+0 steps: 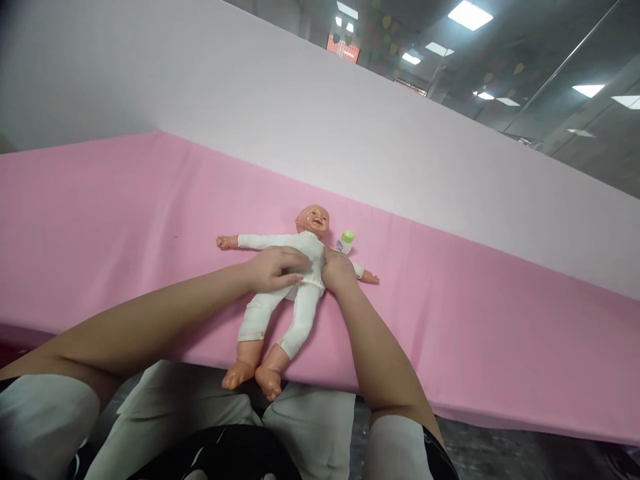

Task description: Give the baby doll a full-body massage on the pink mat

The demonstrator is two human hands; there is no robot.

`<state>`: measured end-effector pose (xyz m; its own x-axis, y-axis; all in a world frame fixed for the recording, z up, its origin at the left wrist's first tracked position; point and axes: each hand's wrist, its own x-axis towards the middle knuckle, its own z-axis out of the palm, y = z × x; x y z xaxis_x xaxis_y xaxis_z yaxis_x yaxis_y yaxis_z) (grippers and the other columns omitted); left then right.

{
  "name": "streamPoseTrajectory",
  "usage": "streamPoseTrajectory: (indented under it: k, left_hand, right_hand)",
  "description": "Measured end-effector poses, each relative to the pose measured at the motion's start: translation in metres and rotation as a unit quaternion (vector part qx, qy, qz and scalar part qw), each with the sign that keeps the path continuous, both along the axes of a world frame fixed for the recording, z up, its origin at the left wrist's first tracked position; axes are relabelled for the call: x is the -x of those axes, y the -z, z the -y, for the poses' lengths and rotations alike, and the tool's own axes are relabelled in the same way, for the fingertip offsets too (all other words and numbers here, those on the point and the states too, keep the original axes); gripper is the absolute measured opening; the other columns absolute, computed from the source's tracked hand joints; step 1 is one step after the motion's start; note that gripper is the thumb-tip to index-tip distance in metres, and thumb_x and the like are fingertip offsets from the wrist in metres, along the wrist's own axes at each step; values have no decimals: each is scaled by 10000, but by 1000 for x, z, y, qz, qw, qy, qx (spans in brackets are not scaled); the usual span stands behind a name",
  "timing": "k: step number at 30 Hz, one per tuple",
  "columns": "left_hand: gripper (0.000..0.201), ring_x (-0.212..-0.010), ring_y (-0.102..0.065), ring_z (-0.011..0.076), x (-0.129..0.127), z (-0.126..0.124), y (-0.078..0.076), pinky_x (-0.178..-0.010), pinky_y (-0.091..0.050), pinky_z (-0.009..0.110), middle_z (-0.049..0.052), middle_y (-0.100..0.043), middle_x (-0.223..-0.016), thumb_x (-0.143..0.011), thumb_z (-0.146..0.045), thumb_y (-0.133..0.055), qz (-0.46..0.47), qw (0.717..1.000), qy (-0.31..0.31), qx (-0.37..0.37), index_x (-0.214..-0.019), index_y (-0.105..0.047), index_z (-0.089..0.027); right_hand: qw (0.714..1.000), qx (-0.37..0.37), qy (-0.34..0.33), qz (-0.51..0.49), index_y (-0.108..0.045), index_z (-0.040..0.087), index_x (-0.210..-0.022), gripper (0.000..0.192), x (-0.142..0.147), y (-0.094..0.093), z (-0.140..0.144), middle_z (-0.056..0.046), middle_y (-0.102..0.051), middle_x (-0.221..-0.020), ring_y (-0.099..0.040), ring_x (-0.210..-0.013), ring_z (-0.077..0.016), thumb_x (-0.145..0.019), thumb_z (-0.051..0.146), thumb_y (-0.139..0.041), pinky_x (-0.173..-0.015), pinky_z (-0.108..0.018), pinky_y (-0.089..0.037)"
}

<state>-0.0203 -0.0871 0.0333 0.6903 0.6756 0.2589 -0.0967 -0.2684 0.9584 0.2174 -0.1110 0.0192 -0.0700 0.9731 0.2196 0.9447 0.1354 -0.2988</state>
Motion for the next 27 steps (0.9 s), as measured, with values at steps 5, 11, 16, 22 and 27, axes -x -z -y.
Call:
streamPoseTrajectory:
  k: [5,11,16,22,27]
  left_hand:
    - [167,-1247,-676,421,-16,28,-4,-1231,-406,557,126,-801,-1021,-753,-442,-840,-28,995,94,-34,-875,-830,-327]
    - [461,-1572,-402,382,-17,-9,5,-1350,-48,559,86,-678,-1477,-813,-534,-813,-83,979,34,-182,-1218,-804,-314]
    - [693,-1637,-279,314,-9,-44,17,-1354,-131,500,132,-404,-1712,-1036,-573,-467,-251,908,-47,-332,-1581,-533,-151]
    - [564,-1352,-647,291,7,-64,23,-1167,-483,422,104,-692,-1462,-1069,-457,-333,-330,859,-230,-316,-1426,-675,-185]
    - [519,-1276,-691,267,11,-73,26,-1103,-516,393,58,-742,-1385,-1071,-445,-333,-356,849,-234,-314,-1351,-724,-247]
  right_hand:
    - [1000,-3,-1,10,-692,238,-1367,501,0,-1,3,-99,-783,-1224,-715,-1103,-305,-944,145,-441,-994,-428,-554]
    - [999,-1,-28,-26,-605,230,-1492,559,-5,4,0,-98,-713,-1405,-638,-1287,-324,-943,191,-507,-1119,-468,-498]
    - [1000,2,-17,-3,-590,186,-1498,622,-2,5,-1,-128,-692,-1423,-616,-1321,-307,-891,101,-486,-1190,-460,-449]
    - [999,-16,-28,9,-540,104,-1530,692,5,6,8,-191,-601,-1517,-545,-1413,-325,-840,74,-525,-1251,-485,-404]
    - [979,-97,-180,16,-590,148,-1511,574,37,-3,30,-159,-485,-1655,-400,-1570,-308,-945,126,-503,-1342,-538,-248]
